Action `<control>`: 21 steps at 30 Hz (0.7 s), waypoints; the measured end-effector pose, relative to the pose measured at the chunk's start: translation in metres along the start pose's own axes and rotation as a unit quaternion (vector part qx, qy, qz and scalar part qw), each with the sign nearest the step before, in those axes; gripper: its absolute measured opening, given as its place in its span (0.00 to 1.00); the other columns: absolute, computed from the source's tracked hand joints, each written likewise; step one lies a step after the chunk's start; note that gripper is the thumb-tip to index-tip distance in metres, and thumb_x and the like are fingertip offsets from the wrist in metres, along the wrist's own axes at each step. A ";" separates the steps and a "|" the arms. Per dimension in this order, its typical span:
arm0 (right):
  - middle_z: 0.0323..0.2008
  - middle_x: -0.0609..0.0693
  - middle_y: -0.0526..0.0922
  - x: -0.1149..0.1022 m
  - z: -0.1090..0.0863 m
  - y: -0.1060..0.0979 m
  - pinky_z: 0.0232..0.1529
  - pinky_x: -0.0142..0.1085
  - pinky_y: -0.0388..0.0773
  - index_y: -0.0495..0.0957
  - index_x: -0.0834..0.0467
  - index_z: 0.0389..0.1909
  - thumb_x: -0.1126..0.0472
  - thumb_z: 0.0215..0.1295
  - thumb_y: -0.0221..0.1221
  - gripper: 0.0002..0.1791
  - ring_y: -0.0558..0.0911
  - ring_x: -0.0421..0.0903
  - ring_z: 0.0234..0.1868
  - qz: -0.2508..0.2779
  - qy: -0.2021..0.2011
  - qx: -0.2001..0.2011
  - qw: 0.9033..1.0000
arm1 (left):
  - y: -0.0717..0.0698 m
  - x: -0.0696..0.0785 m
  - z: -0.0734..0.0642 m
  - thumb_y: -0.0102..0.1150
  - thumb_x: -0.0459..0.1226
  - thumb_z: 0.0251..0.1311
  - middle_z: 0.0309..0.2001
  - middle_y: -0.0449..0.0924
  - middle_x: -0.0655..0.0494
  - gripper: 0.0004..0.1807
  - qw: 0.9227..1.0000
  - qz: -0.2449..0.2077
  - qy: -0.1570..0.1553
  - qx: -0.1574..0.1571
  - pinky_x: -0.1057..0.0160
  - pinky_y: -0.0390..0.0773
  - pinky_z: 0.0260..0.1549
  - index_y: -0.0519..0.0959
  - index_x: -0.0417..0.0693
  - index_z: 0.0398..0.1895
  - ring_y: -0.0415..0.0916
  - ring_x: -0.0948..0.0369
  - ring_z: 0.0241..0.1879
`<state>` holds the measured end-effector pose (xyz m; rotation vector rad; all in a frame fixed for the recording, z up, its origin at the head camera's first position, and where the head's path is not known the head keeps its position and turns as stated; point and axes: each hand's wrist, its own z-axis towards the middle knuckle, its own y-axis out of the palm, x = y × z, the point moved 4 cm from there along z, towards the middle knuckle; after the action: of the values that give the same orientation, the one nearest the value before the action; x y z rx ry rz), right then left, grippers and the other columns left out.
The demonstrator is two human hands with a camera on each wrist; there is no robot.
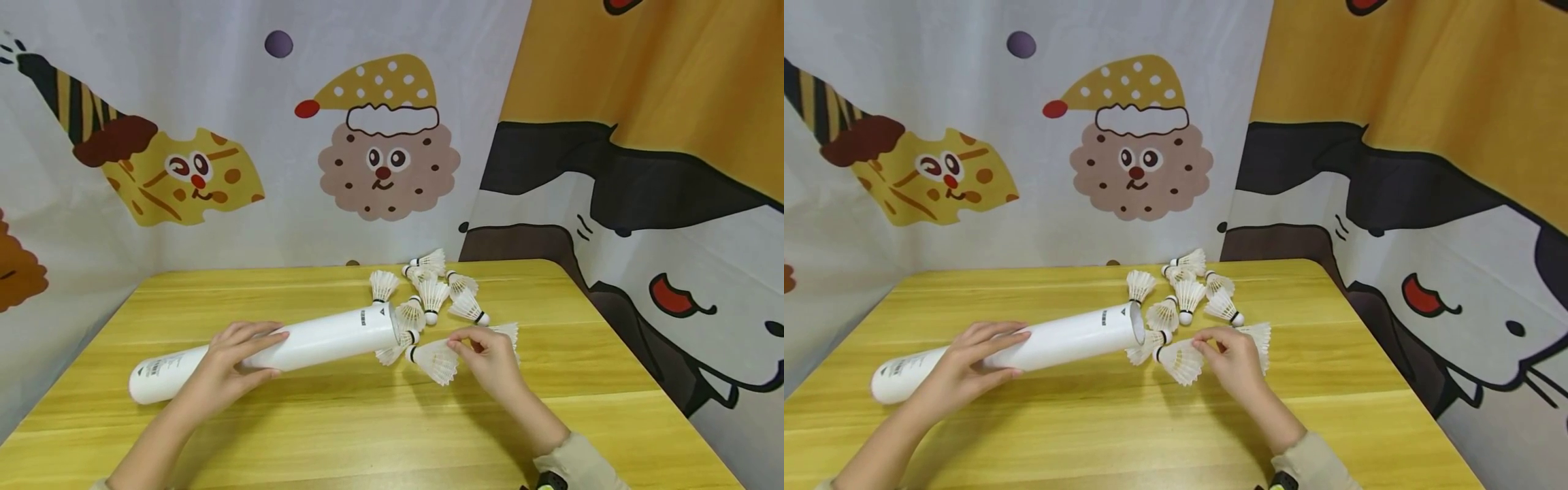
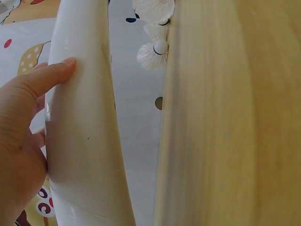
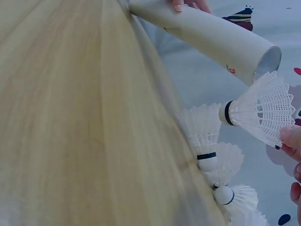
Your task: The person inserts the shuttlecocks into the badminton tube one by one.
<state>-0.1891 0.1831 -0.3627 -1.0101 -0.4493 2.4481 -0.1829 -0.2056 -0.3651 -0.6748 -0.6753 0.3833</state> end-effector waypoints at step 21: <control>0.13 0.52 0.67 -0.032 0.034 -0.022 0.15 0.28 0.57 0.82 0.67 0.27 0.78 0.52 0.65 0.05 0.62 0.37 0.17 0.034 0.088 0.035 0.995 | 0.000 0.001 0.000 0.77 0.29 0.38 0.59 0.74 0.54 0.36 1.000 -0.005 -0.005 -0.006 0.42 0.55 0.48 0.79 0.52 0.58 0.65 0.60 0.55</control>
<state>-0.1878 0.1813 -0.3112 -1.2167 -0.2740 2.3891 -0.1824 -0.2049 -0.3649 -0.6803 -0.6902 0.3742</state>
